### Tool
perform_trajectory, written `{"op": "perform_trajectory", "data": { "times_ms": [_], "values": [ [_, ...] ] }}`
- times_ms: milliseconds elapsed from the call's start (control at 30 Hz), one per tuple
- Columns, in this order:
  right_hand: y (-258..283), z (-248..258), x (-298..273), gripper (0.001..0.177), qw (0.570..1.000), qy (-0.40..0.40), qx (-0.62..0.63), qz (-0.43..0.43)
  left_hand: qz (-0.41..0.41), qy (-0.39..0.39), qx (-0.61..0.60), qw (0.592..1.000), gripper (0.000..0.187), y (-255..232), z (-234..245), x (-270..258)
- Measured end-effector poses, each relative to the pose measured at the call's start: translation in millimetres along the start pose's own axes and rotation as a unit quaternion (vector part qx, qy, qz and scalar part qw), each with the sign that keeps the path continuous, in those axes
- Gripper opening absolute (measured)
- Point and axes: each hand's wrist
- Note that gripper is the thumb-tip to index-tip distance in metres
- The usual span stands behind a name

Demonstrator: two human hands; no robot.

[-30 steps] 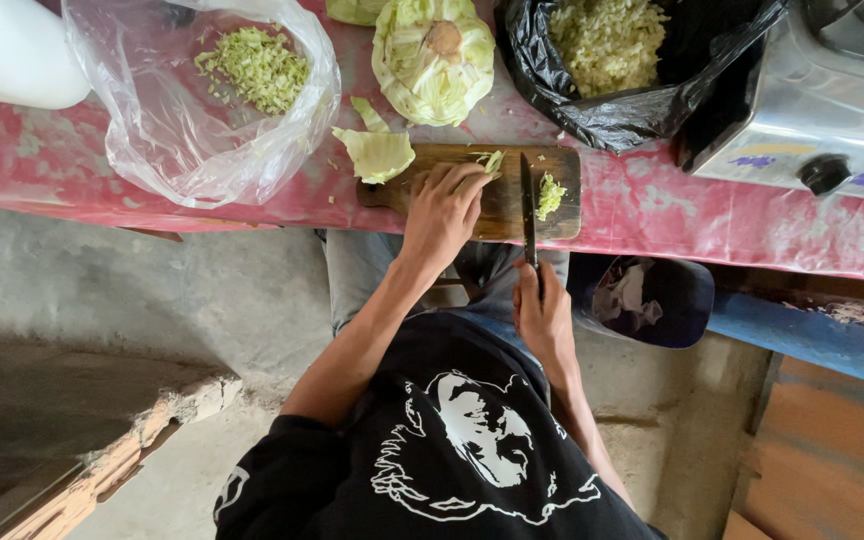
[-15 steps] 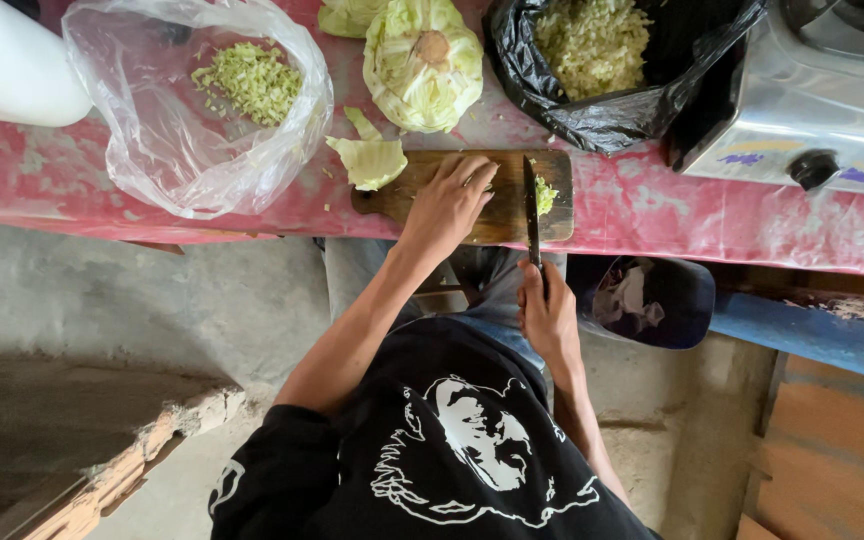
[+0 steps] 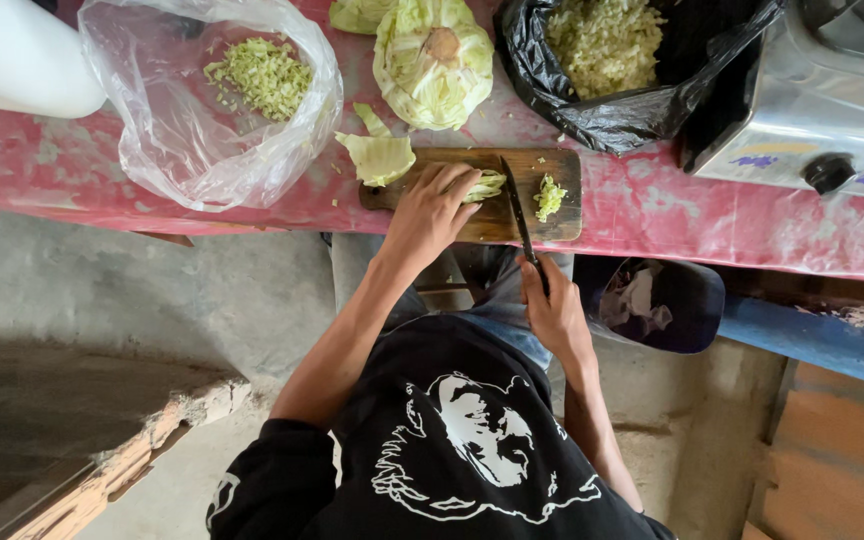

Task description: The person chops a cabbage into small pieces on a wooden cutting board using a knife.

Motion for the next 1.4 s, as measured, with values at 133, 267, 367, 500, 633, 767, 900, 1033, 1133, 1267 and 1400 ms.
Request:
{"op": "perform_trajectory", "data": {
  "times_ms": [133, 267, 367, 500, 633, 767, 900, 1033, 1133, 1267, 1400],
  "values": [
    [3.8, 0.2, -0.6, 0.035, 0.999, -0.002, 0.016, -0.029, -0.026, -0.03, 0.03, 0.999, 0.045, 0.1, -2.9, 1.2],
    [5.4, 0.8, -0.6, 0.035, 0.998, 0.004, 0.029, -0.057, -0.042, -0.043, 0.051, 0.997, 0.044, 0.1, -5.3, 3.2],
    [2.5, -1.2, -1.1, 0.035, 1.0, 0.008, 0.015, -0.027, -0.056, -0.047, 0.036, 0.997, 0.041, 3.6, -13.2, 7.3],
    [2.4, 0.8, -3.0, 0.035, 1.0, -0.001, 0.01, -0.025, -0.069, -0.044, -0.006, 0.997, 0.029, 9.7, -22.0, 13.0],
    [5.7, 4.2, -9.4, 0.036, 0.998, 0.001, 0.034, -0.049, -0.082, -0.047, -0.026, 0.995, 0.024, 8.4, -21.7, 15.9],
    [6.4, 3.6, -16.2, 0.037, 0.999, -0.005, 0.025, -0.045, -0.103, -0.056, -0.053, 0.992, 0.024, 6.9, -21.9, 17.3],
    [9.8, 0.9, -22.5, 0.038, 0.999, -0.02, -0.007, -0.033, -0.115, -0.048, -0.059, 0.991, 0.022, 10.9, -26.0, 17.5],
    [18.0, -1.6, -26.8, 0.04, 0.998, -0.035, -0.017, -0.042, -0.128, -0.048, -0.07, 0.988, 0.024, 8.7, -30.6, 16.2],
    [23.7, -2.2, -28.4, 0.04, 0.997, -0.047, -0.027, -0.056, -0.135, -0.05, -0.069, 0.987, 0.024, 7.3, -30.9, 16.7],
    [28.5, -1.7, -28.2, 0.038, 0.997, -0.045, -0.03, -0.051, -0.143, -0.049, -0.065, 0.986, 0.022, 6.3, -26.9, 16.6],
    [20.9, -5.4, -26.5, 0.035, 0.997, -0.037, -0.034, -0.054, -0.154, -0.039, -0.081, 0.984, 0.018, 6.0, -25.0, 18.4]
  ]
}}
Point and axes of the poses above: each hand's wrist, its own x-axis towards the middle knuckle, its own z-axis out of the back of the hand, y = z × x, and after that the axes turned 5 degrees about -x, right-handed
